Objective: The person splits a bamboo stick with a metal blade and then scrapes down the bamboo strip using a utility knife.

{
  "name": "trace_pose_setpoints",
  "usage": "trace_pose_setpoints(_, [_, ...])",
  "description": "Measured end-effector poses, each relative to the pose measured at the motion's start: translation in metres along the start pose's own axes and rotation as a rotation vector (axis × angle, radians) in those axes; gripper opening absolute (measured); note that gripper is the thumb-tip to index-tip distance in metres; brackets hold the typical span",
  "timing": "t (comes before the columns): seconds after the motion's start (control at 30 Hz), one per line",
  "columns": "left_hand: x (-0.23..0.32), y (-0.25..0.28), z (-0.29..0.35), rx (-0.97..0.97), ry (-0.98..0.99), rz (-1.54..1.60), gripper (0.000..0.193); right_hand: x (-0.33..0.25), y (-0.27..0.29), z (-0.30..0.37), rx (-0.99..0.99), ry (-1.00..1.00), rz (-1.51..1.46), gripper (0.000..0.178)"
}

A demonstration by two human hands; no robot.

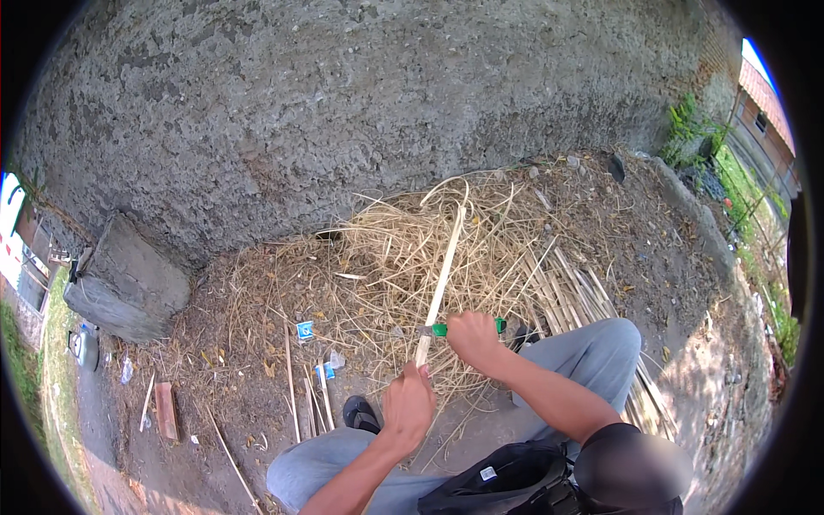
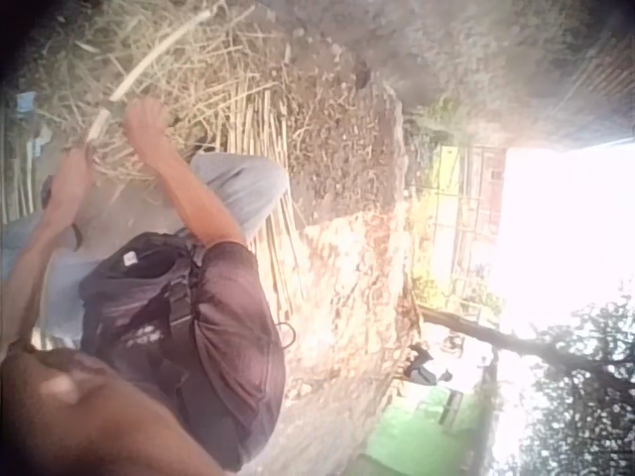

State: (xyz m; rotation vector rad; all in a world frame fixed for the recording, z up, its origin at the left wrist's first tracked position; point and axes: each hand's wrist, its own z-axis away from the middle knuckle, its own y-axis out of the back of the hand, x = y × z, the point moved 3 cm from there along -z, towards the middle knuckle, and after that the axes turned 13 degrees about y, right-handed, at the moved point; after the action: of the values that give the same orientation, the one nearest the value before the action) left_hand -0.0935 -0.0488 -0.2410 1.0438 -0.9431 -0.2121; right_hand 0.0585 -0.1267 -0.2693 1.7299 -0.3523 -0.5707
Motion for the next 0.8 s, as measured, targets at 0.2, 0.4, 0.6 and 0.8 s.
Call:
trace_pose_setpoints(0.2, [-0.005,-0.013,0.018,-0.039,0.029,-0.026,0.027,0.044,-0.016,-0.017,0.056,-0.023,0.065,0.009])
trace_pose_setpoints(0.4, [-0.02,-0.011,0.057,-0.204,0.059,-0.061,0.029,0.141,-0.049,-0.027,0.039,-0.161,0.138,0.011])
trace_pose_setpoints(0.6, [-0.026,-0.009,0.057,-0.245,0.071,-0.037,0.027,0.154,-0.068,-0.056,-0.051,-0.211,0.069,0.015])
trace_pose_setpoints(0.8, [-0.047,-0.012,0.029,-0.174,0.126,0.003,0.029,0.136,-0.073,-0.078,-0.184,-0.374,-0.246,0.018])
